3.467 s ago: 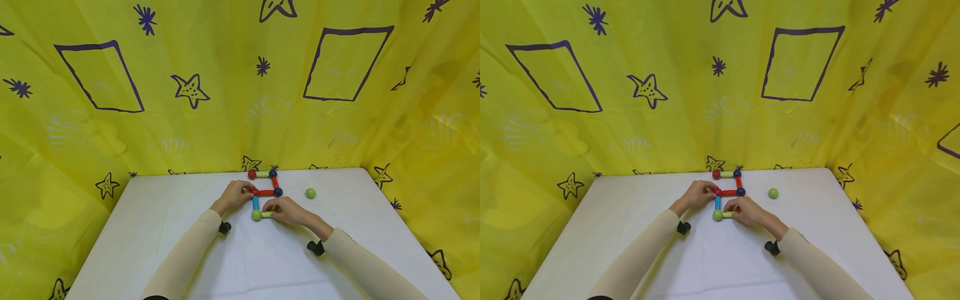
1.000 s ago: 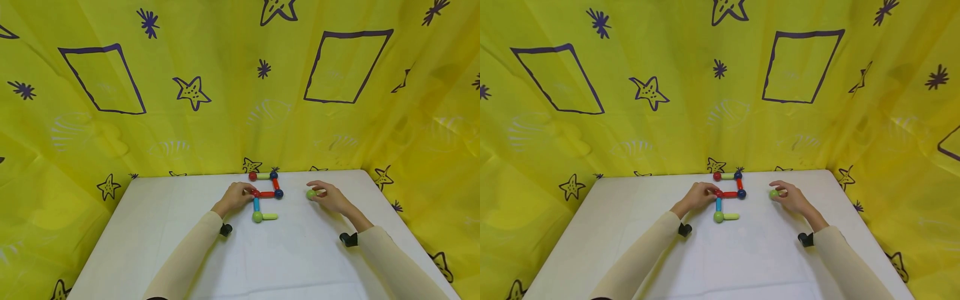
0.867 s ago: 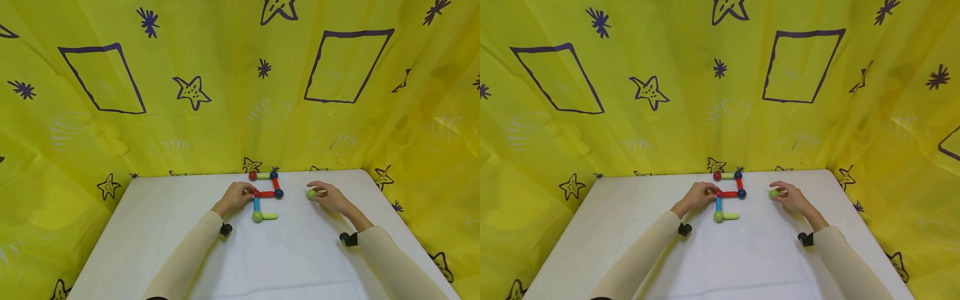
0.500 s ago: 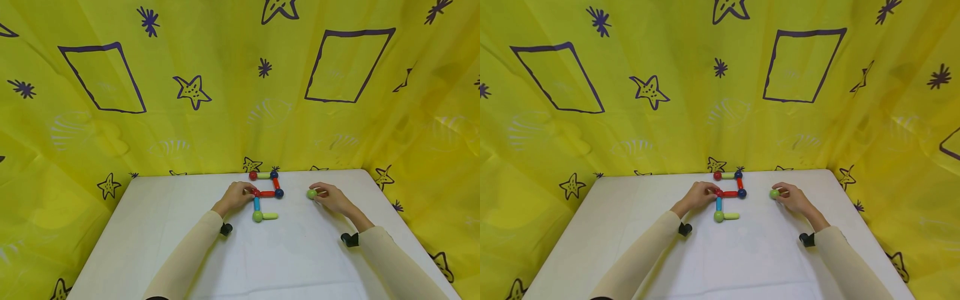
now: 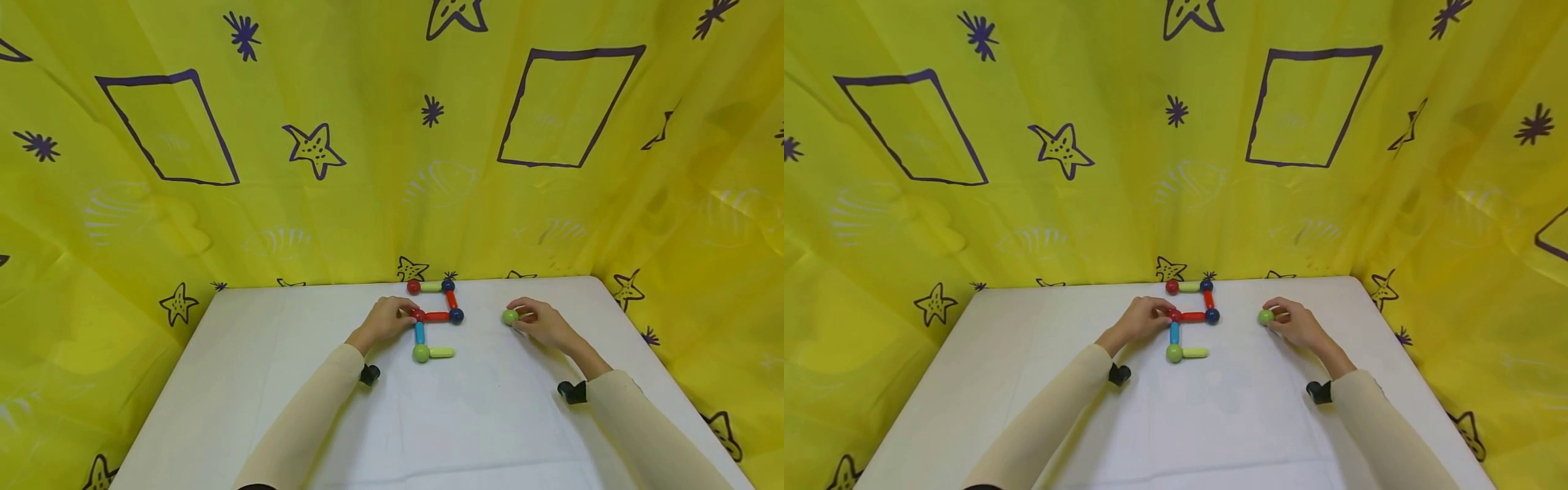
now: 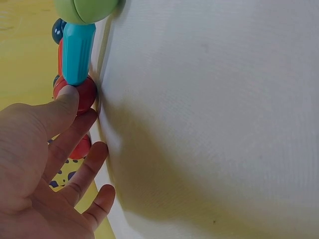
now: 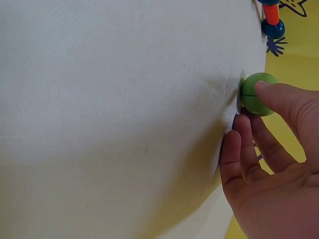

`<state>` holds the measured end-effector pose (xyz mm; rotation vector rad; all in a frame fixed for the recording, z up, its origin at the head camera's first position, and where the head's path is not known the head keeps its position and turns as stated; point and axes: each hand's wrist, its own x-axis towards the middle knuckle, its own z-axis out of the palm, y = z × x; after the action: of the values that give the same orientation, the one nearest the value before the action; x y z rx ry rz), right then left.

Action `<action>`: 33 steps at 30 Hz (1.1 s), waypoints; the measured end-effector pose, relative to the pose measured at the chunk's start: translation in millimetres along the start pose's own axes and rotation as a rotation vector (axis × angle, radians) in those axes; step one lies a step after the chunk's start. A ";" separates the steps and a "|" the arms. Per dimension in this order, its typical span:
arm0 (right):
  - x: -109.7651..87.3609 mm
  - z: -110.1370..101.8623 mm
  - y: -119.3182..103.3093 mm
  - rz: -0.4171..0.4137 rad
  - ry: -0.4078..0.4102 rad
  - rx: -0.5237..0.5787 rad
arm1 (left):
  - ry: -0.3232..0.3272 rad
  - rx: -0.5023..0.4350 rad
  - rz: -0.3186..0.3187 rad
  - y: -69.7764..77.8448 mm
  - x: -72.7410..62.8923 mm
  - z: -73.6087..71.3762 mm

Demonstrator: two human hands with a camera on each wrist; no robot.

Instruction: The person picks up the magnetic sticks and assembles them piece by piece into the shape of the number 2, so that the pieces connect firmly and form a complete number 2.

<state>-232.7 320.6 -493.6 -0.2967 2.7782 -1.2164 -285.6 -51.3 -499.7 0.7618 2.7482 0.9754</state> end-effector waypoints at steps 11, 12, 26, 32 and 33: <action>-1.6 -0.4 -4.0 0.003 0.023 -0.015 | 0.000 -0.002 0.002 1.2 0.2 -0.5; -2.0 -0.3 -4.5 0.005 0.023 -0.021 | 0.001 -0.001 0.002 1.2 0.2 -0.3; -7.2 6.1 -4.3 -0.038 0.033 -0.033 | -0.005 -0.004 -0.002 3.0 -1.8 -1.5; -11.2 12.6 -9.0 -0.058 0.016 -0.018 | -0.006 -0.008 0.003 2.2 -1.6 -1.2; -11.8 14.0 -10.2 -0.059 0.012 -0.015 | -0.006 -0.011 0.002 2.2 -1.6 -1.2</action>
<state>-217.4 306.4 -495.5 -0.3764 2.8091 -1.2136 -283.6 -51.3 -497.5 0.7651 2.7356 0.9863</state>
